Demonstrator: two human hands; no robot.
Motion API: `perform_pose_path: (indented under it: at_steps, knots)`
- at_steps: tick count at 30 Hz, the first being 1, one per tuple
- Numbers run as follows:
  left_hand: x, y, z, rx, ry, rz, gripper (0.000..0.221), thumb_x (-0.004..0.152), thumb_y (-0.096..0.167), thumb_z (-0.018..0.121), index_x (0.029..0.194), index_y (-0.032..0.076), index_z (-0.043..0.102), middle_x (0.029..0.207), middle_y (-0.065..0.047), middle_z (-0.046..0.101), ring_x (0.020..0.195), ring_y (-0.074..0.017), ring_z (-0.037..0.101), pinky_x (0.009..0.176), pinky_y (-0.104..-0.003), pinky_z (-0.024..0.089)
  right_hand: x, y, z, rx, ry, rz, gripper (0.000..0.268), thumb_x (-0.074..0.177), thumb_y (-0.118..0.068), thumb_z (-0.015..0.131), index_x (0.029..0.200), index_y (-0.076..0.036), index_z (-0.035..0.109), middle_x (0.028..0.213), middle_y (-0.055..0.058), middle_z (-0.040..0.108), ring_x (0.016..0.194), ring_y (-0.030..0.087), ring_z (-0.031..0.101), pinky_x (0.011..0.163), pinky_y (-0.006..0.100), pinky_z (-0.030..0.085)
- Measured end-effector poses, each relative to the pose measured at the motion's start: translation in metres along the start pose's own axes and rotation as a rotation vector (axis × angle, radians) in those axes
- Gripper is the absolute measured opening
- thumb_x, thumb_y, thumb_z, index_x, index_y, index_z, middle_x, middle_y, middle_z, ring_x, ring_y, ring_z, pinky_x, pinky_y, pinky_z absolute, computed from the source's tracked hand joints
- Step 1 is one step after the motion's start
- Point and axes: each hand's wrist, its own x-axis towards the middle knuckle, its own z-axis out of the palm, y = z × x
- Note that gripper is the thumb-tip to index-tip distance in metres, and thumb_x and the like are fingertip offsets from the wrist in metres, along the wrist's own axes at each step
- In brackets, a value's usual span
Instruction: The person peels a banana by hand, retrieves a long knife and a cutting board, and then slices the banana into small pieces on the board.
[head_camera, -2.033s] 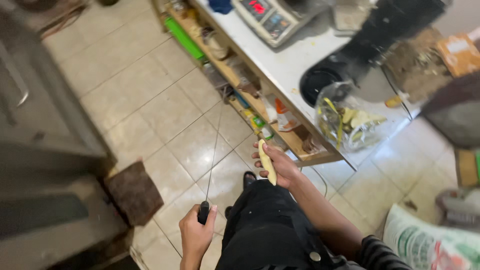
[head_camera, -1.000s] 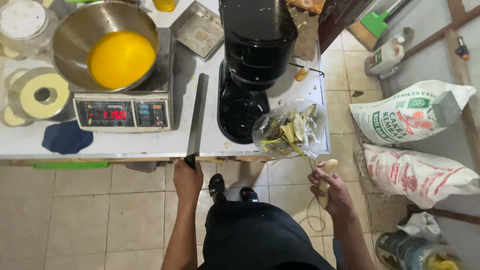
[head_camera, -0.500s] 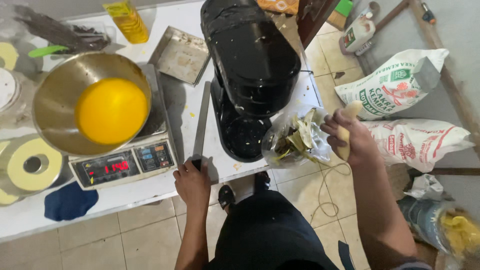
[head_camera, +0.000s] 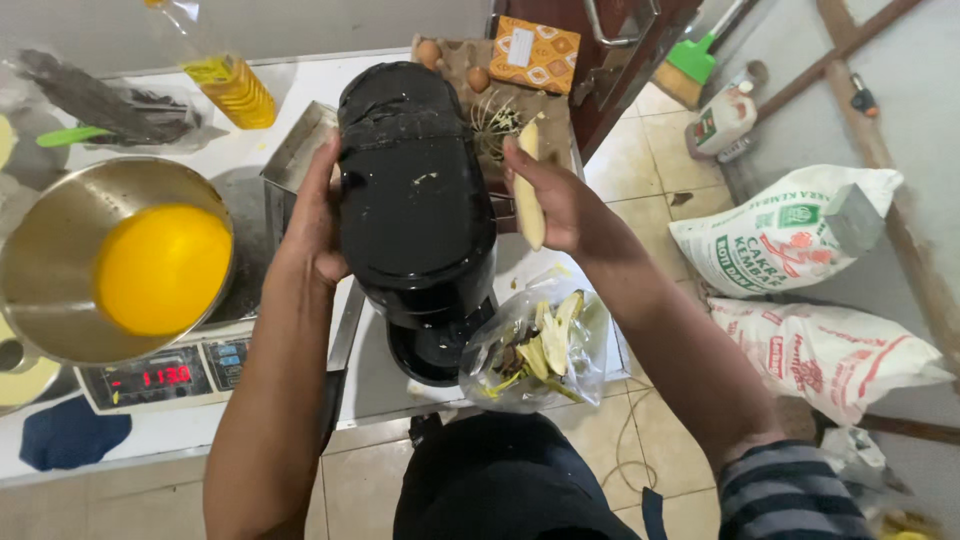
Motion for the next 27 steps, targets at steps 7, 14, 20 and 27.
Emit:
perform_pose_path:
  at_steps: [7,14,20,27]
  knots:
    - [0.053,-0.021,-0.056,-0.03,0.205,0.051,0.078,0.076,0.05,0.086,0.137,0.005,0.064,0.137,-0.031,0.064,0.123,-0.0506,0.066,0.106,-0.064,0.047,-0.02,-0.025,0.06,0.075,-0.12,0.127,0.033,0.084,-0.021,0.088,0.099,0.002,0.07,0.092,0.02,0.077,0.085,0.027,0.077,0.08,0.046,0.066]
    - [-0.024,0.0,0.033,0.095,0.388,0.02,0.07,0.065,0.047,0.085,0.123,0.01,0.072,0.117,-0.018,0.074,0.105,-0.0351,0.071,0.096,-0.052,0.055,-0.027,-0.023,0.064,0.091,-0.087,0.071,0.028,0.079,-0.007,0.088,0.095,0.008,0.071,0.091,0.024,0.077,0.085,0.033,0.078,0.077,0.054,0.065]
    - [-0.078,0.001,0.056,0.152,0.48,0.038,0.057,0.06,0.045,0.081,0.107,0.013,0.074,0.094,-0.011,0.073,0.083,-0.0297,0.072,0.079,-0.046,0.061,-0.086,-0.03,0.092,-0.204,-0.015,-0.132,0.041,0.059,-0.018,0.1,0.072,-0.008,0.062,0.064,0.003,0.059,0.066,0.015,0.063,0.065,0.028,0.052]
    - [-0.164,0.028,0.148,-0.168,0.231,0.272,0.053,0.069,0.029,0.071,0.116,0.003,0.072,0.108,-0.015,0.076,0.097,-0.0289,0.073,0.09,-0.041,0.06,-0.14,-0.076,0.113,-0.421,-0.205,-0.201,0.042,0.075,-0.031,0.088,0.064,-0.02,0.049,0.064,-0.006,0.047,0.066,0.01,0.053,0.069,0.024,0.046]
